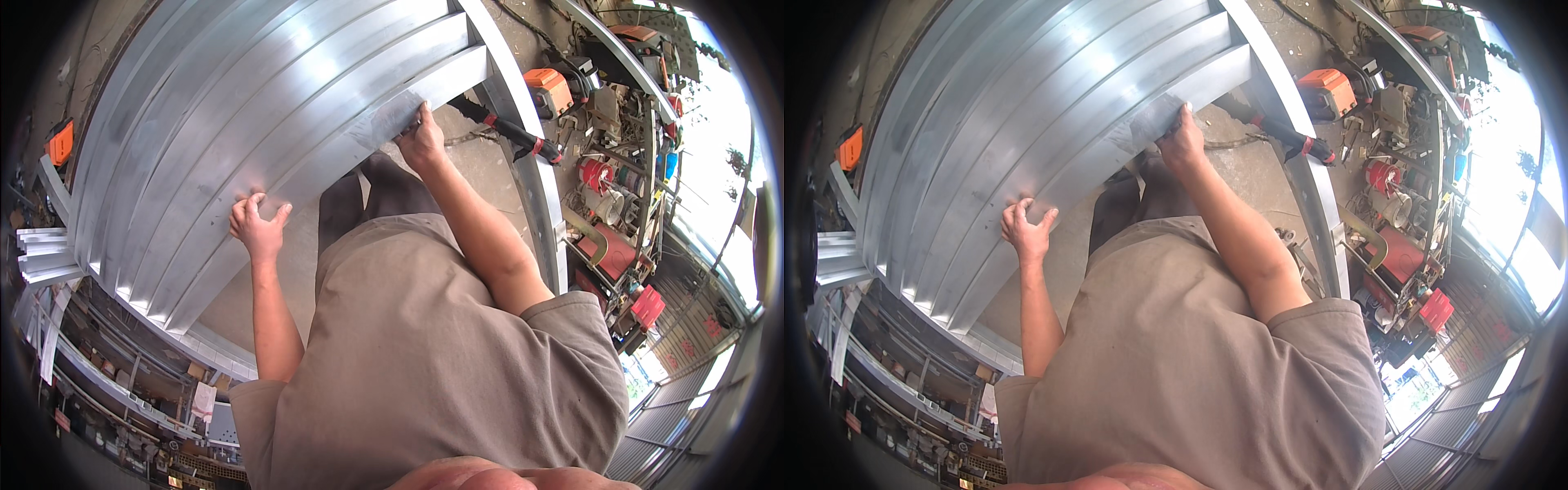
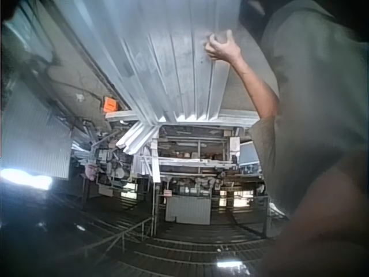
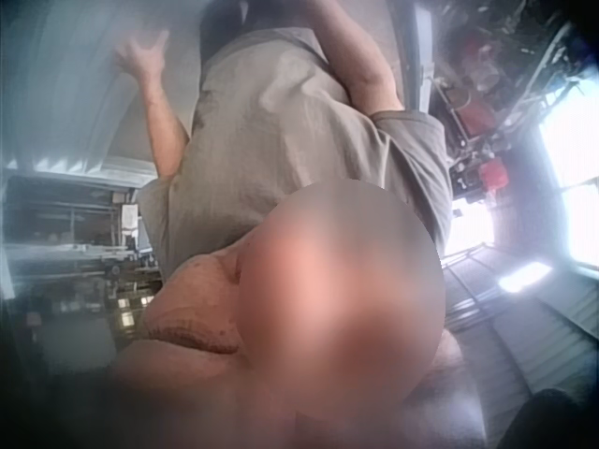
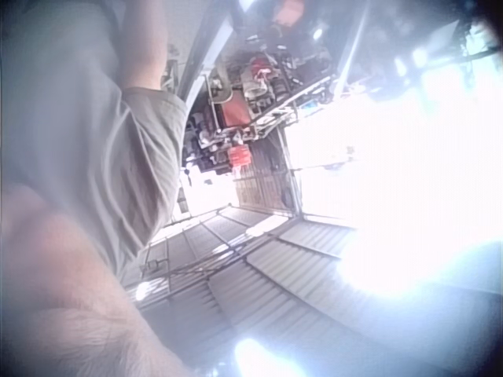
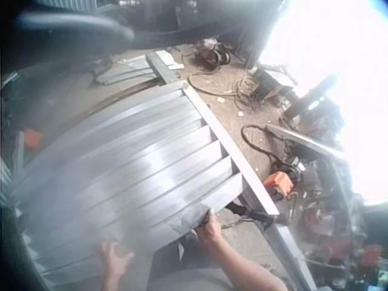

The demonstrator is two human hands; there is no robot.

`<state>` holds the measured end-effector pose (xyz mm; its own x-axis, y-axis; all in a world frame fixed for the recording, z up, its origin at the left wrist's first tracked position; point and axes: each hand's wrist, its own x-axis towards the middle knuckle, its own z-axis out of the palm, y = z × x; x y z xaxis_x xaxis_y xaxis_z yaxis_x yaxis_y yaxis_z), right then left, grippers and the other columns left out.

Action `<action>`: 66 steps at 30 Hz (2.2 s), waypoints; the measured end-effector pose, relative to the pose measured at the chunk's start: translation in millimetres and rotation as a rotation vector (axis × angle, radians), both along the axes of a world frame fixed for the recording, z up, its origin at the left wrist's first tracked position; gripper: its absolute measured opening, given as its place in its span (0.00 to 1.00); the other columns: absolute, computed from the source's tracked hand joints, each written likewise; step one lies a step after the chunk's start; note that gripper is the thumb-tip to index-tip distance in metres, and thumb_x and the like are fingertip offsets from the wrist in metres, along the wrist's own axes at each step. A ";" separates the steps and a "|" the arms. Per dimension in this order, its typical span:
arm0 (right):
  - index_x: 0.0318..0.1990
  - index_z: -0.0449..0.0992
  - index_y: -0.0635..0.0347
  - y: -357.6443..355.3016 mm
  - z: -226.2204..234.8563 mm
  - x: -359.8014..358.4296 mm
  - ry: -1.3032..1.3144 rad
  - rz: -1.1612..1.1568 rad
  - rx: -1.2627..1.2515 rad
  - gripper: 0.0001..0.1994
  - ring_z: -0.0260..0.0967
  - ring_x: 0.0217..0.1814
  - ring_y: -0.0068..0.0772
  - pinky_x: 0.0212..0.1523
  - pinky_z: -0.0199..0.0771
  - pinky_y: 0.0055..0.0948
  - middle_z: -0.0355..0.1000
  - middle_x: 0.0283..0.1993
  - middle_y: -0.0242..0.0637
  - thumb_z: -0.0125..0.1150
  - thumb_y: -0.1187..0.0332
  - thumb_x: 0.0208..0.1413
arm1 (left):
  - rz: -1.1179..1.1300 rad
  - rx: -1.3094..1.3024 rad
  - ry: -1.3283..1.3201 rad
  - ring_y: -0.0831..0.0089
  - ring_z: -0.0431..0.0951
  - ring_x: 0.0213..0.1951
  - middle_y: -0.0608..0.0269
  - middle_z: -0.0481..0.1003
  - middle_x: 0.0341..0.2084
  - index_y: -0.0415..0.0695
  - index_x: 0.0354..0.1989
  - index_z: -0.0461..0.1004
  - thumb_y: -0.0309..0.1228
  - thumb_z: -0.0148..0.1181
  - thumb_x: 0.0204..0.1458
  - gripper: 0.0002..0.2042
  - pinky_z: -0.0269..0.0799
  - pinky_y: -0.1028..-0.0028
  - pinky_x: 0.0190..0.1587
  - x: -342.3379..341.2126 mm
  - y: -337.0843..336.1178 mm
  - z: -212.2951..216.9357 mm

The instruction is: The person places long metal panels into a curved metal frame and secures them using a handheld welding tool. The person repeatedly positions each panel and welds it in place, building up a layered structure.

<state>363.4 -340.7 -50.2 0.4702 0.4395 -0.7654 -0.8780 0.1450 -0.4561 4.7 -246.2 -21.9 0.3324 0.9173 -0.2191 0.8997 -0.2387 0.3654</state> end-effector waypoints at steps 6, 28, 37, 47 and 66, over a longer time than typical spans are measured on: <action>0.62 0.65 0.59 0.7 3.1 1.0 0.004 -0.001 -0.020 0.24 0.66 0.67 0.49 0.67 0.65 0.62 0.67 0.63 0.44 0.47 0.47 0.73 | 0.004 -0.006 -0.005 0.55 0.64 0.57 0.63 0.68 0.50 0.53 0.50 0.78 0.48 0.81 0.37 0.30 0.54 0.47 0.63 1.7 0.2 -0.2; 0.64 0.65 0.60 1.5 2.3 1.2 0.000 0.023 -0.021 0.26 0.66 0.66 0.48 0.67 0.67 0.60 0.67 0.63 0.43 0.46 0.47 0.74 | 0.022 -0.022 0.000 0.56 0.63 0.58 0.63 0.68 0.51 0.53 0.51 0.78 0.48 0.81 0.38 0.30 0.53 0.48 0.65 2.0 0.8 1.5; 0.61 0.66 0.60 0.9 -6.2 1.4 -0.006 -0.001 -0.037 0.25 0.68 0.64 0.47 0.66 0.68 0.59 0.69 0.60 0.43 0.46 0.47 0.74 | 0.019 -0.020 -0.020 0.56 0.64 0.58 0.64 0.68 0.51 0.54 0.51 0.79 0.48 0.81 0.37 0.30 0.53 0.49 0.64 3.2 1.7 2.3; 0.70 0.59 0.64 3.3 2.3 1.6 -0.021 0.042 -0.043 0.29 0.64 0.71 0.49 0.68 0.69 0.58 0.63 0.71 0.44 0.42 0.49 0.75 | 0.008 0.003 -0.032 0.56 0.64 0.57 0.64 0.67 0.50 0.55 0.51 0.79 0.48 0.81 0.37 0.30 0.54 0.49 0.63 1.1 0.1 -1.6; 0.68 0.62 0.74 -311.4 4.0 351.3 -0.066 0.509 -0.910 0.39 0.74 0.59 0.43 0.59 0.75 0.41 0.72 0.61 0.52 0.59 0.45 0.65 | 0.019 -0.020 -0.030 0.58 0.63 0.59 0.66 0.67 0.50 0.54 0.51 0.77 0.45 0.82 0.38 0.30 0.52 0.50 0.66 -0.8 0.3 -4.2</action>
<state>714.6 -652.2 -46.2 0.4440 -0.1324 -0.8862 -0.7083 -0.6576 -0.2566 3.9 -245.9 -26.0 0.3220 0.9190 -0.2278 0.8925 -0.2143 0.3969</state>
